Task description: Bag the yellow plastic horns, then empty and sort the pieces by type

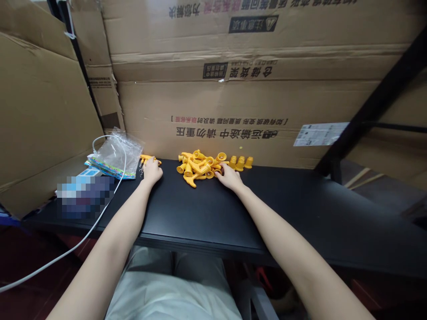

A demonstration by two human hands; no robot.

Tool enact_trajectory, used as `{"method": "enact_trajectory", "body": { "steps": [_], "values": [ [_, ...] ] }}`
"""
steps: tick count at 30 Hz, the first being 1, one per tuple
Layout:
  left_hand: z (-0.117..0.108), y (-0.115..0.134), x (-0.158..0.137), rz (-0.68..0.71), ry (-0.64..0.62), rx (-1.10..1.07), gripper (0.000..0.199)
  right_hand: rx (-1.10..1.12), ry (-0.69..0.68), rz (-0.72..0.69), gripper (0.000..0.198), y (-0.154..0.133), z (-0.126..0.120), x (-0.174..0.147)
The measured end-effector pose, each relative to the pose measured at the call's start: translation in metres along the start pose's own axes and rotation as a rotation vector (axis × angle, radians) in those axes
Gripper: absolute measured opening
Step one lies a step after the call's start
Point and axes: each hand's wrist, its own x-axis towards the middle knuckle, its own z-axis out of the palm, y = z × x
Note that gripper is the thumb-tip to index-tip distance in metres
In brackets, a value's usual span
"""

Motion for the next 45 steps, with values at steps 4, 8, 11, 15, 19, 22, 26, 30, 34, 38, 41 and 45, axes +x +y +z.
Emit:
{"method": "enact_trajectory", "body": {
  "steps": [4, 8, 11, 15, 19, 22, 26, 30, 34, 38, 41, 45],
  "values": [
    [0.002, 0.01, -0.002, 0.14, 0.046, -0.077, 0.03, 0.024, 0.013, 0.013, 0.039, 0.0, 0.004, 0.002],
    [0.001, 0.025, -0.006, 0.31, 0.065, -0.137, 0.03, 0.037, 0.034, 0.031, 0.04, 0.002, 0.006, 0.004],
    [-0.004, 0.039, -0.012, 0.438, 0.048, -0.172, 0.03, 0.062, 0.041, 0.079, 0.041, 0.003, 0.007, 0.005],
    [-0.008, 0.057, -0.022, 0.59, -0.038, -0.213, 0.034, 0.098, 0.07, 0.112, 0.044, 0.004, 0.007, 0.004],
    [-0.005, 0.066, -0.031, 0.649, -0.24, -0.218, 0.048, 0.088, 0.233, -0.022, 0.058, 0.0, 0.005, 0.0],
    [-0.001, 0.067, -0.034, 0.618, -0.327, -0.23, 0.055, 0.086, 0.29, -0.172, 0.064, -0.007, 0.003, -0.004],
    [-0.002, 0.067, -0.035, 0.592, -0.355, -0.252, 0.053, 0.011, 0.267, -0.359, 0.058, -0.016, 0.002, -0.007],
    [-0.007, 0.07, -0.036, 0.566, -0.373, -0.258, 0.051, -0.06, 0.253, -0.371, 0.048, -0.021, 0.002, -0.007],
    [-0.005, 0.069, -0.035, 0.581, -0.351, -0.264, 0.051, -0.076, 0.243, -0.363, 0.041, -0.024, 0.0, -0.007],
    [-0.001, 0.067, -0.034, 0.613, -0.312, -0.268, 0.048, -0.074, 0.222, -0.401, 0.038, -0.025, -0.003, -0.007],
    [0.001, 0.066, -0.033, 0.622, -0.286, -0.272, 0.046, -0.083, 0.189, -0.405, 0.033, -0.023, -0.005, -0.006],
    [0.001, 0.066, -0.032, 0.639, -0.248, -0.253, 0.045, -0.026, 0.237, -0.393, 0.023, -0.017, -0.006, -0.004]
  ]
}}
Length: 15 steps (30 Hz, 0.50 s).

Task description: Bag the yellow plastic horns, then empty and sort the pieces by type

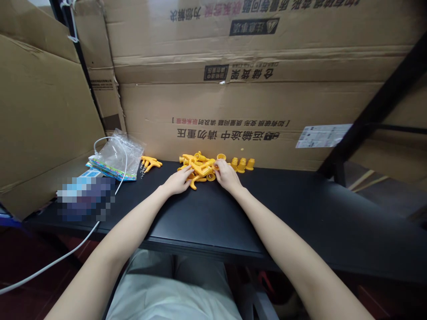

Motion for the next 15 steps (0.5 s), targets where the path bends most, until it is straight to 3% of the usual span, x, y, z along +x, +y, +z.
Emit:
{"method": "enact_trajectory", "body": {
  "steps": [4, 8, 12, 15],
  "values": [
    [-0.002, -0.001, 0.002, -0.005, 0.085, 0.039, 0.048, 0.136, 0.192, -0.016, 0.017, 0.001, -0.005, 0.0],
    [-0.007, 0.0, 0.002, -0.016, 0.199, 0.034, 0.052, 0.222, 0.385, 0.06, 0.016, -0.012, -0.018, 0.004],
    [-0.014, 0.005, 0.001, 0.018, 0.312, 0.008, 0.055, 0.302, 0.441, 0.096, 0.022, -0.032, -0.023, 0.007],
    [-0.019, 0.009, 0.0, 0.013, 0.329, 0.003, 0.058, 0.413, 0.435, -0.009, 0.028, -0.045, -0.02, 0.006]
  ]
}}
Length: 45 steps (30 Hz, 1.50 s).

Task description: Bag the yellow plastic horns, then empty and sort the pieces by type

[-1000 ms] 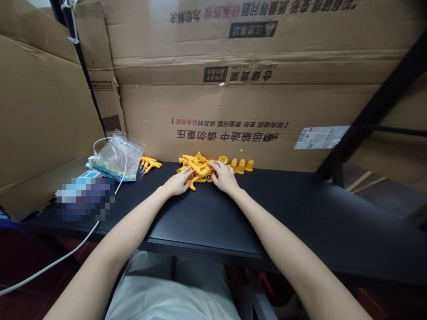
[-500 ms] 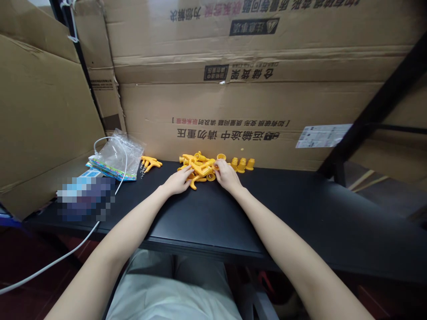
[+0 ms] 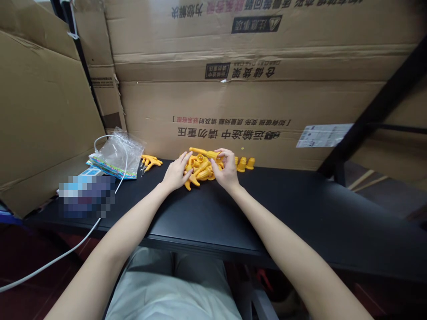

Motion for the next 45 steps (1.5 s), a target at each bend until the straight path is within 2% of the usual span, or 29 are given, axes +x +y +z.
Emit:
{"method": "enact_trajectory", "body": {
  "steps": [4, 7, 10, 13, 18, 23, 28, 31, 38, 45],
  "values": [
    [-0.002, 0.0, 0.001, -0.059, -0.027, 0.023, 0.052, 0.083, -0.111, -0.178, 0.031, -0.01, 0.004, -0.005],
    [0.0, -0.003, 0.001, -0.088, -0.037, 0.039, 0.043, 0.09, -0.212, -0.25, 0.033, -0.017, 0.004, -0.006],
    [0.005, -0.006, 0.0, -0.082, -0.095, 0.041, 0.029, 0.107, -0.305, -0.296, 0.033, -0.019, 0.008, -0.008],
    [0.012, -0.008, -0.002, -0.063, -0.144, 0.023, 0.026, 0.08, -0.395, -0.306, 0.038, -0.015, 0.014, -0.013],
    [0.024, -0.015, -0.007, -0.075, -0.1, -0.088, 0.022, 0.038, -0.486, -0.31, 0.046, -0.012, 0.02, -0.02],
    [0.027, -0.017, -0.004, -0.108, -0.004, -0.145, 0.03, 0.039, -0.458, -0.329, 0.051, -0.018, 0.019, -0.02],
    [0.011, -0.009, 0.001, -0.04, 0.058, -0.08, 0.041, 0.031, -0.415, -0.302, 0.05, -0.021, 0.02, -0.02],
    [0.001, -0.001, 0.001, -0.063, 0.022, 0.038, 0.033, 0.066, -0.433, -0.293, 0.052, -0.022, 0.02, -0.02],
    [-0.012, 0.008, 0.005, -0.283, -0.06, 0.354, 0.027, 0.088, -0.349, -0.184, 0.049, -0.021, 0.016, -0.017],
    [-0.017, 0.007, 0.004, -0.451, -0.28, 0.447, 0.03, -0.013, -0.356, -0.136, 0.039, -0.026, 0.011, -0.016]
  ]
}}
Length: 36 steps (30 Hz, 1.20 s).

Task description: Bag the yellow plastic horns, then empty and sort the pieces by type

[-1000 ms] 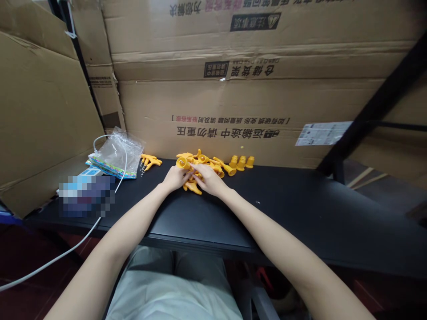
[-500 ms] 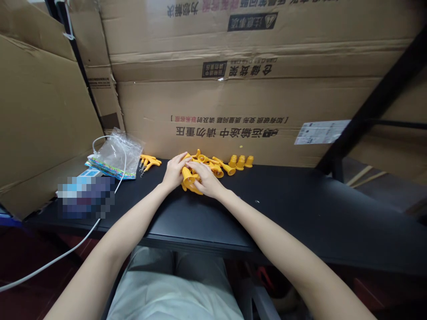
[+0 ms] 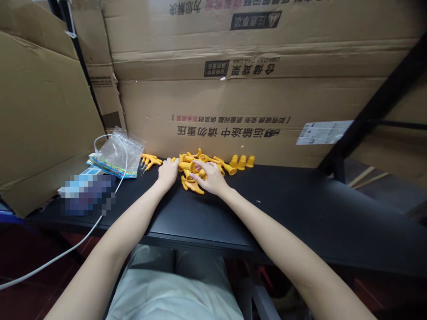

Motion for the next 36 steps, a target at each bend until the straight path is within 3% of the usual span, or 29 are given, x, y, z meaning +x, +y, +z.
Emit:
{"method": "enact_trajectory", "body": {
  "steps": [5, 13, 19, 25, 36],
  "values": [
    [-0.003, 0.001, 0.0, 0.033, -0.038, -0.028, 0.028, -0.08, 0.052, 0.035, 0.03, 0.006, 0.003, 0.002],
    [-0.006, -0.006, 0.003, 0.044, 0.067, -0.123, 0.038, -0.248, 0.031, -0.113, 0.026, 0.023, -0.011, 0.004],
    [-0.003, -0.001, 0.001, 0.072, 0.091, -0.151, 0.041, -0.405, 0.056, -0.134, 0.032, 0.03, -0.02, 0.005],
    [0.0, 0.001, -0.001, 0.157, 0.078, -0.165, 0.041, -0.412, 0.002, -0.178, 0.028, 0.026, -0.016, 0.003],
    [-0.004, 0.008, -0.005, 0.155, 0.061, -0.172, 0.038, -0.445, -0.083, -0.113, 0.025, 0.023, -0.011, 0.004]
  ]
}}
